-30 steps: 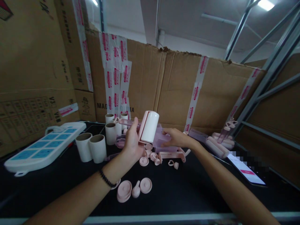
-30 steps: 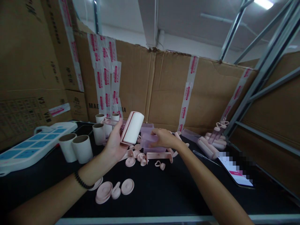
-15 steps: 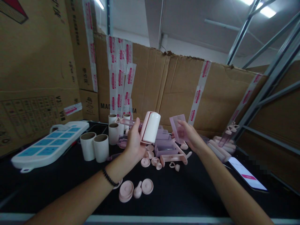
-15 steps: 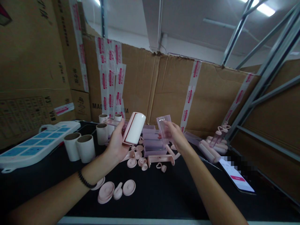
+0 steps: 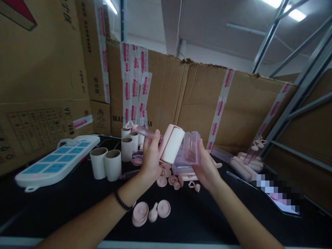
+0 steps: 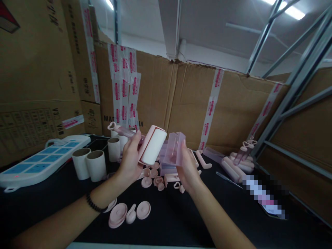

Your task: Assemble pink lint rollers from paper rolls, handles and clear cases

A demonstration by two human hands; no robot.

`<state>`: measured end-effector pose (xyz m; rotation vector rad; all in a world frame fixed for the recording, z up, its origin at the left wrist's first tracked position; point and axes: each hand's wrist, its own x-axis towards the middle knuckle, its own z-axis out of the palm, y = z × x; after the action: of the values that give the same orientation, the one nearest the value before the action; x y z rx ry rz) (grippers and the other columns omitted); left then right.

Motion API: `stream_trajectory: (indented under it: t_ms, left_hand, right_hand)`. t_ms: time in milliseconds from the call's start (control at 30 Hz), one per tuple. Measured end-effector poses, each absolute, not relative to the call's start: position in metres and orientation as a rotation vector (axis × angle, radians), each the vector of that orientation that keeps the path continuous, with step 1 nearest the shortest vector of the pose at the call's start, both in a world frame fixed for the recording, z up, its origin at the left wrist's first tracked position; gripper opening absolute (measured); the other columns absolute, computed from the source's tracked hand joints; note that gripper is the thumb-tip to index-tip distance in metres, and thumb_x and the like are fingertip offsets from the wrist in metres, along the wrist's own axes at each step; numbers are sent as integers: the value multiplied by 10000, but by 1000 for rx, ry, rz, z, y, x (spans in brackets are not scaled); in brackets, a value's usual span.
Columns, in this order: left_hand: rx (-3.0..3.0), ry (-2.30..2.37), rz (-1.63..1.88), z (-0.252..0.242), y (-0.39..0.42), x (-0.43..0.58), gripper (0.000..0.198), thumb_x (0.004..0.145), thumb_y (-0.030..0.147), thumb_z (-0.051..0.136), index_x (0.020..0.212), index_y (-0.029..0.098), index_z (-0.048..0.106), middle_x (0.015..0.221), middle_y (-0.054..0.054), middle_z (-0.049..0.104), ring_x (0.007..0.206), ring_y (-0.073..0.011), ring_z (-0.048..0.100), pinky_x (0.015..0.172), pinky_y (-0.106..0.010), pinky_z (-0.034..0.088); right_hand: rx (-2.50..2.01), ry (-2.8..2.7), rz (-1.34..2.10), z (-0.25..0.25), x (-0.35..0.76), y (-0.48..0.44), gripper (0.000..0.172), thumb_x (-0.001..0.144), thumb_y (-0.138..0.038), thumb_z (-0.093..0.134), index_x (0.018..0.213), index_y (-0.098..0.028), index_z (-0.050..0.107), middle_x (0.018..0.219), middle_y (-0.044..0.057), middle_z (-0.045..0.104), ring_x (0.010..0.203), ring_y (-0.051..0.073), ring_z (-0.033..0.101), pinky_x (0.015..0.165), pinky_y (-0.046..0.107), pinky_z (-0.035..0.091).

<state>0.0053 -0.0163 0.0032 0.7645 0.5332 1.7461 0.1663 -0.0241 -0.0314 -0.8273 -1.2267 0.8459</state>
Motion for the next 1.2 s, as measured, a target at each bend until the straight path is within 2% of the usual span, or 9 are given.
stream_trajectory:
  t_ms: [100, 200, 400, 633, 833, 1033, 1200]
  left_hand:
    - [806, 549, 1806, 2, -15, 6, 374, 782, 491, 808, 837, 190, 593, 724, 42, 625, 632, -100, 605, 677, -215, 546]
    - [875, 573, 1852, -1, -14, 7, 374, 789, 506, 798, 814, 183, 611, 742, 31, 617, 667, -103, 588, 680, -204, 511]
    - [1025, 588, 1859, -5, -12, 6, 360, 835, 524, 750, 861, 182, 640, 846, -4, 650, 786, -128, 601, 749, -222, 488]
    - [1095, 636, 1887, -6, -13, 7, 380, 837, 543, 733, 830, 179, 623, 809, 4, 624, 751, -129, 573, 761, -241, 474]
    - [1135, 638, 1877, -5, -15, 8, 375, 842, 544, 725, 834, 183, 625, 815, 0, 630, 784, -143, 593, 787, -257, 484]
    - [1224, 656, 1893, -6, -18, 7, 350, 884, 528, 692, 857, 182, 649, 831, -3, 645, 817, -148, 597, 800, -254, 473]
    - [1248, 642, 1867, -9, -17, 6, 321, 897, 502, 689, 891, 182, 664, 847, -4, 644, 822, -147, 592, 788, -247, 464]
  right_hand:
    - [-764, -1040, 1049, -35, 156, -35, 463, 884, -633, 645, 1142, -249, 657, 1170, 89, 748, 1063, 274, 718, 834, 418, 610]
    - [-716, -1089, 1035, -34, 149, -45, 405, 853, -502, 738, 1158, -253, 646, 1272, 71, 707, 1183, 260, 666, 943, 399, 580]
    - [-697, -1074, 991, -31, 147, -52, 364, 819, -437, 782, 1093, -250, 631, 1214, 62, 706, 1136, 247, 665, 893, 368, 582]
    - [-634, -1093, 976, -33, 148, -52, 372, 828, -401, 798, 1130, -254, 638, 1196, 43, 706, 1137, 215, 644, 919, 322, 545]
    - [-628, -1110, 964, -35, 151, -51, 376, 809, -392, 814, 1114, -253, 644, 1176, 45, 716, 1140, 226, 649, 972, 363, 537]
    - [-636, -1121, 970, -38, 151, -51, 418, 812, -409, 807, 1155, -244, 637, 1185, 62, 711, 1119, 239, 656, 916, 373, 568]
    - [-634, -1129, 964, -37, 151, -53, 405, 812, -403, 811, 1140, -243, 636, 1166, 53, 712, 1121, 227, 651, 935, 360, 556]
